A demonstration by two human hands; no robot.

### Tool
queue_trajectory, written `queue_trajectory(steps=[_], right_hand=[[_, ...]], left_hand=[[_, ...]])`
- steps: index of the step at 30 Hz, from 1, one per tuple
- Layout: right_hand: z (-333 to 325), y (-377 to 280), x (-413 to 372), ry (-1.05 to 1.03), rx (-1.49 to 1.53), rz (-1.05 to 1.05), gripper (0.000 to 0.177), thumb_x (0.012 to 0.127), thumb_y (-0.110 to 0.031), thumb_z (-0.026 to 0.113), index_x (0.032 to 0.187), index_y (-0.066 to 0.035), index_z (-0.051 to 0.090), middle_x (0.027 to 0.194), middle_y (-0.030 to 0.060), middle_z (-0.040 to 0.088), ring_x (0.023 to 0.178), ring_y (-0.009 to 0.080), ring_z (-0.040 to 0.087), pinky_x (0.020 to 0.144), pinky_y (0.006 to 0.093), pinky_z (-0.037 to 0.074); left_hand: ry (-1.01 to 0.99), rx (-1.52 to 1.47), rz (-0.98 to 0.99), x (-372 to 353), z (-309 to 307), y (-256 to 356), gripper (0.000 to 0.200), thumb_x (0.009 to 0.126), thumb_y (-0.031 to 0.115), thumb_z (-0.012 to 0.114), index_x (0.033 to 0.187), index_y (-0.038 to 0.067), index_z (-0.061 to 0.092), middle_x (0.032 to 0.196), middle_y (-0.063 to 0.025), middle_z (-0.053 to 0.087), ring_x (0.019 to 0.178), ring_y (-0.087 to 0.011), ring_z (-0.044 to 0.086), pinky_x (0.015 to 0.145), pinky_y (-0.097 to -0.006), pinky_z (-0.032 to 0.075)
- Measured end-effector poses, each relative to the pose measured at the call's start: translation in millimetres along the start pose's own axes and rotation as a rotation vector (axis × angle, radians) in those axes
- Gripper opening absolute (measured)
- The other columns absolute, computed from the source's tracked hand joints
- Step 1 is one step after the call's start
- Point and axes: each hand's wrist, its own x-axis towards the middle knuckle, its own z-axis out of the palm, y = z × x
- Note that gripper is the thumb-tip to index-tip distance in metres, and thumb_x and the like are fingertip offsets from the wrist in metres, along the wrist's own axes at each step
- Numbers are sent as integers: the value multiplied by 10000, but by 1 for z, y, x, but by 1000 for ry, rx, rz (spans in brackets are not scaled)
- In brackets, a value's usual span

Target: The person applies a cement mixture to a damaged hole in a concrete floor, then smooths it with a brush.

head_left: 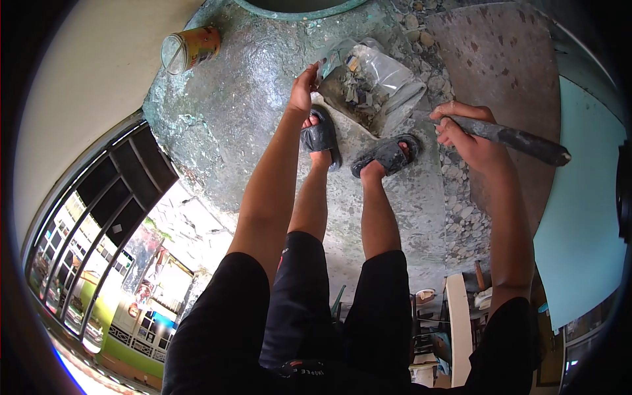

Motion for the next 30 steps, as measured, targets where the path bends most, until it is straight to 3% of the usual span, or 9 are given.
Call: queue_trajectory(steps=[2,6,10,13,18,20,24,30], right_hand=[[-5,10,3,-57,-8,-2,133,826,-11,490,891,48,590,787,93,616,641,111,598,547,244,506],[-10,16,11,-180,15,79,157,838,-29,466,898,47,590,784,103,612,626,121,602,547,247,508],[-6,25,24,-218,80,100,177,846,-53,453,905,44,589,737,102,602,606,124,599,542,245,503],[-3,27,35,-205,114,187,186,847,-69,451,917,38,586,703,98,593,591,125,597,537,240,499],[-7,36,57,-110,140,255,230,866,-158,432,897,5,591,662,102,592,533,132,587,469,257,482],[-6,33,65,-58,108,330,262,871,-204,427,893,-2,592,642,95,586,528,133,588,466,259,485],[-5,29,80,-66,81,347,273,874,-228,429,890,-10,593,638,89,582,529,131,587,467,250,482],[9,10,84,-171,-42,212,209,870,-184,465,888,-20,594,642,74,573,522,122,579,456,237,469]], left_hand=[[39,-131,-37,0,-3,-1,588,874,488,380,1242,44,496,1104,-21,577,804,-116,462,704,-257,338],[-78,-59,-87,-5,-10,2,640,868,526,342,1262,40,471,1245,-30,517,959,-194,492,800,-286,322],[-104,19,-60,-15,-9,8,631,863,522,349,1229,33,506,1204,-52,552,988,-250,498,819,-300,324],[-168,43,-85,-15,-16,4,617,895,496,296,1214,17,518,1249,-43,511,1007,-182,466,868,-295,276],[-175,116,-94,-17,-26,-3,597,905,470,292,1184,5,541,1207,-69,544,1077,-219,462,918,-302,286],[-104,77,-9,-21,-25,-1,590,845,511,395,1125,32,597,1002,-115,631,877,-204,508,801,-283,340],[-33,112,-53,-21,-32,-16,584,838,512,412,1132,41,593,1024,-146,615,873,-200,504,775,-280,346],[33,104,-71,-23,-31,-21,581,824,526,440,1130,57,598,1038,-160,597,885,-215,508,816,-304,363]])
